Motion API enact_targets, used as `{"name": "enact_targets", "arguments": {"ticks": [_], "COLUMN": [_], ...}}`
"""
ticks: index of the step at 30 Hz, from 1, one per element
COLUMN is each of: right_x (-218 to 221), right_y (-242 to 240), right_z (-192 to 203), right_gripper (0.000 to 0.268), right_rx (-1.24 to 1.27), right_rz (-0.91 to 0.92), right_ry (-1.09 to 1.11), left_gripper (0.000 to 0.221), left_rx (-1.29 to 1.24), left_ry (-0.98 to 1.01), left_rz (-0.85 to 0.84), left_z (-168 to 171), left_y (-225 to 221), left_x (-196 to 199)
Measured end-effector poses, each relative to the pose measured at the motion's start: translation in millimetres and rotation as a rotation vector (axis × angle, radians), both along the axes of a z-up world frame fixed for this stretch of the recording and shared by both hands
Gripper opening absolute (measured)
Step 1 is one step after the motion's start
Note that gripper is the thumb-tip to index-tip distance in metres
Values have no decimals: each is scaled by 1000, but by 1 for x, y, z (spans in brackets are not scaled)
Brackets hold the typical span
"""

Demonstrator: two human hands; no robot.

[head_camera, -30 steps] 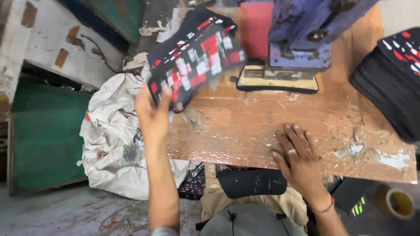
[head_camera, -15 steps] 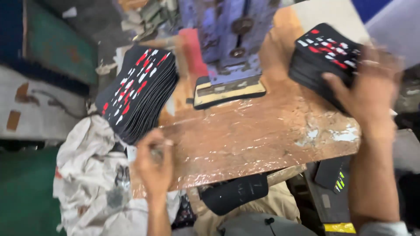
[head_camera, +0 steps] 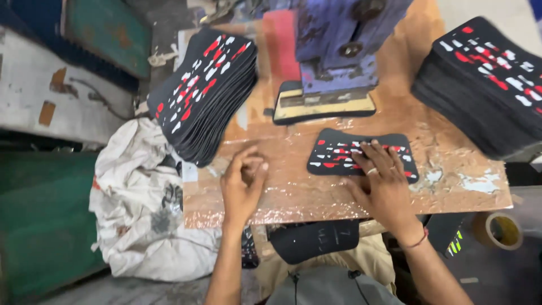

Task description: Sorting and stacking printed fabric pieces on a workbench in a production facility.

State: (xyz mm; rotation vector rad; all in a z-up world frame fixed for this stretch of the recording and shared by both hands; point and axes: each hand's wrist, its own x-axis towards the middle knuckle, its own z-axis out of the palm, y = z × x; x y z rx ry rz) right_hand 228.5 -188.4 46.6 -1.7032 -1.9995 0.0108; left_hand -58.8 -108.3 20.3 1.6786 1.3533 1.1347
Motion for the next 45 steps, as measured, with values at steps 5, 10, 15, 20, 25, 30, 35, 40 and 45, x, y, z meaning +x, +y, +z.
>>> {"name": "enact_targets", "arguments": {"ticks": [5, 10, 15, 20, 25, 30, 35, 40, 45], "right_x": [-2, -2, -8, -31, -2, -18, -36, -67, -47], "right_y": [2, 0, -4, -34, -18, 76, 98, 92, 73], "right_z": [-5, -4, -9, -8, -18, 6, -6, 11, 8], "right_gripper": [47, 45, 48, 69, 86, 83, 78, 72, 70], "right_rx": [-15, -19, -43, -82, 1, -71, -85, -68, -82], "right_rz": [-39, -34, -30, 53, -28, 56, 310, 152, 182], "right_ry": [8, 8, 9, -100, -150, -207, -279, -352, -205], "left_gripper": [55, 64, 57, 58, 57, 27, 24, 20, 22], "left_rx": [-29, -292, -390, -583, -638, -681, -495, -456, -469], "left_ry": [-54, 1, -287, -268, -127, -9, -71, -79, -76], "left_rz": [-5, -152, -277, -231, -280, -191, -266, -284, -288], "left_z": [6, 9, -47, -13, 2, -13, -20, -23, -9], "left_y": [39, 85, 117, 81, 0, 5, 12, 10, 11], "left_x": [7, 36, 59, 49, -93, -104, -89, -90, -87]}}
